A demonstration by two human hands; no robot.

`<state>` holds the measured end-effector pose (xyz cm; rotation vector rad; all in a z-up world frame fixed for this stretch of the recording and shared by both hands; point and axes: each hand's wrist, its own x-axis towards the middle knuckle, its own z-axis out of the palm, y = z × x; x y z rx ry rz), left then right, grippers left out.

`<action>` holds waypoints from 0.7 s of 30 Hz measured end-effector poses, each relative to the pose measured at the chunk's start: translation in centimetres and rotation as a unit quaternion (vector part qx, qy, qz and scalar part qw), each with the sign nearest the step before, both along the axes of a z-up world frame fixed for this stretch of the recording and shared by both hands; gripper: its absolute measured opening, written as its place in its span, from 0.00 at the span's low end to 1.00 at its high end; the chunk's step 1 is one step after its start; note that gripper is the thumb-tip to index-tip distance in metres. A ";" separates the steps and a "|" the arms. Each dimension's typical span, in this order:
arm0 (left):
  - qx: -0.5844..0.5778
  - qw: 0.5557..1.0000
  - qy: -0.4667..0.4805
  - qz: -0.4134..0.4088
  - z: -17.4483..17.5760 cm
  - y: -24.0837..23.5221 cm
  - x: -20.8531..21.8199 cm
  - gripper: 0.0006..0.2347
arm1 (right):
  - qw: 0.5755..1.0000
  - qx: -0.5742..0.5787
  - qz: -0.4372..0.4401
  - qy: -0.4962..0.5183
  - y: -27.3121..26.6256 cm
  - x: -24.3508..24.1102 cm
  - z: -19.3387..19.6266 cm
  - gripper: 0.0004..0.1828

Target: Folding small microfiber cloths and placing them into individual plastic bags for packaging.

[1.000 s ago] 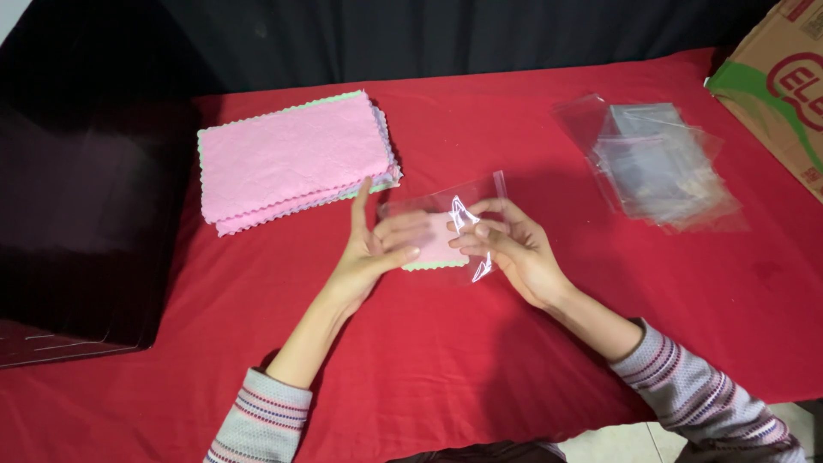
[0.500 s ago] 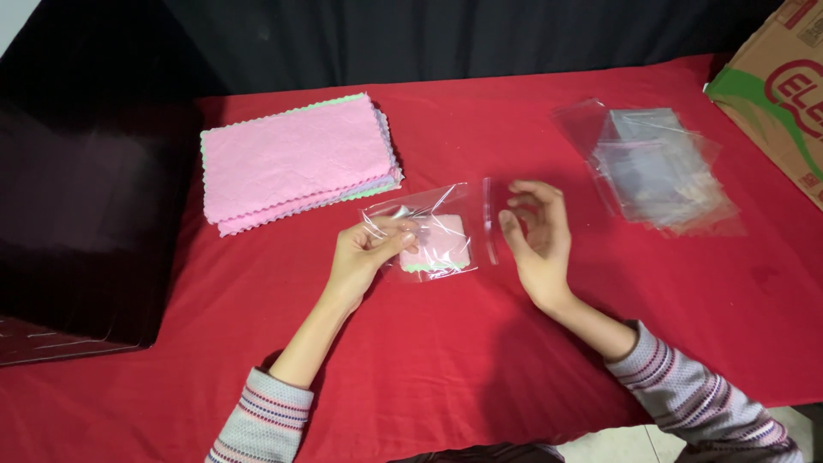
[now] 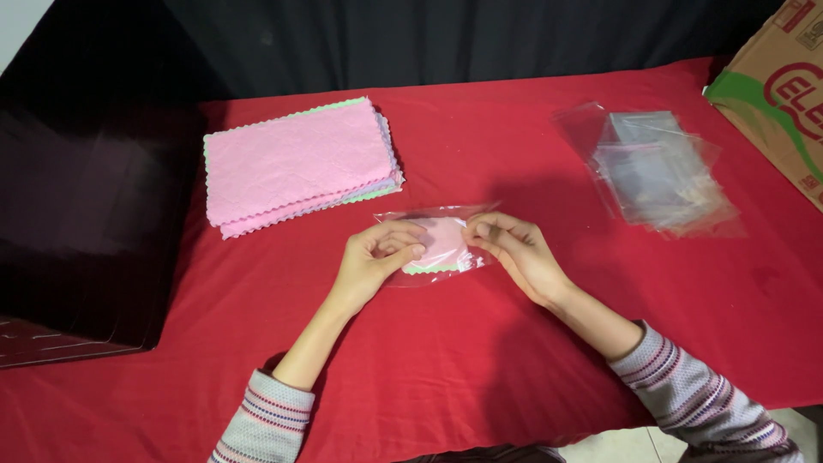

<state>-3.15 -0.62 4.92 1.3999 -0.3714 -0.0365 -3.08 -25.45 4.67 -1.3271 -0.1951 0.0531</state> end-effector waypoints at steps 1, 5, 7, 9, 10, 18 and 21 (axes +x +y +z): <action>0.000 1.000 0.001 0.001 0.1 0.0 -0.1 0.13 | 1.000 0.000 0.001 0.001 0.3 -0.5 0.9 0.12; 0.042 0.999 -0.020 -0.005 0.0 -0.2 -0.2 0.14 | 0.995 0.049 0.085 0.024 0.7 -1.4 2.7 0.17; 0.045 0.999 -0.021 -0.010 0.0 -0.4 -0.2 0.14 | 0.990 0.054 0.122 0.040 0.5 -1.1 2.5 0.22; 0.035 0.999 -0.003 -0.019 0.1 -0.6 -0.3 0.16 | 0.983 0.086 0.143 0.076 0.4 -0.7 1.9 0.23; 0.035 0.999 -0.004 -0.019 -0.1 -0.5 -0.3 0.16 | 0.983 0.086 0.143 0.076 0.3 -0.7 2.2 0.23; -0.018 0.995 0.017 -0.094 1.8 -0.9 -1.4 0.21 | 0.927 0.093 0.361 0.036 0.1 -0.6 3.1 0.39; -0.045 0.992 0.016 -0.116 0.0 -0.9 -1.0 0.19 | 0.908 0.105 0.403 0.039 -0.7 0.0 1.6 0.44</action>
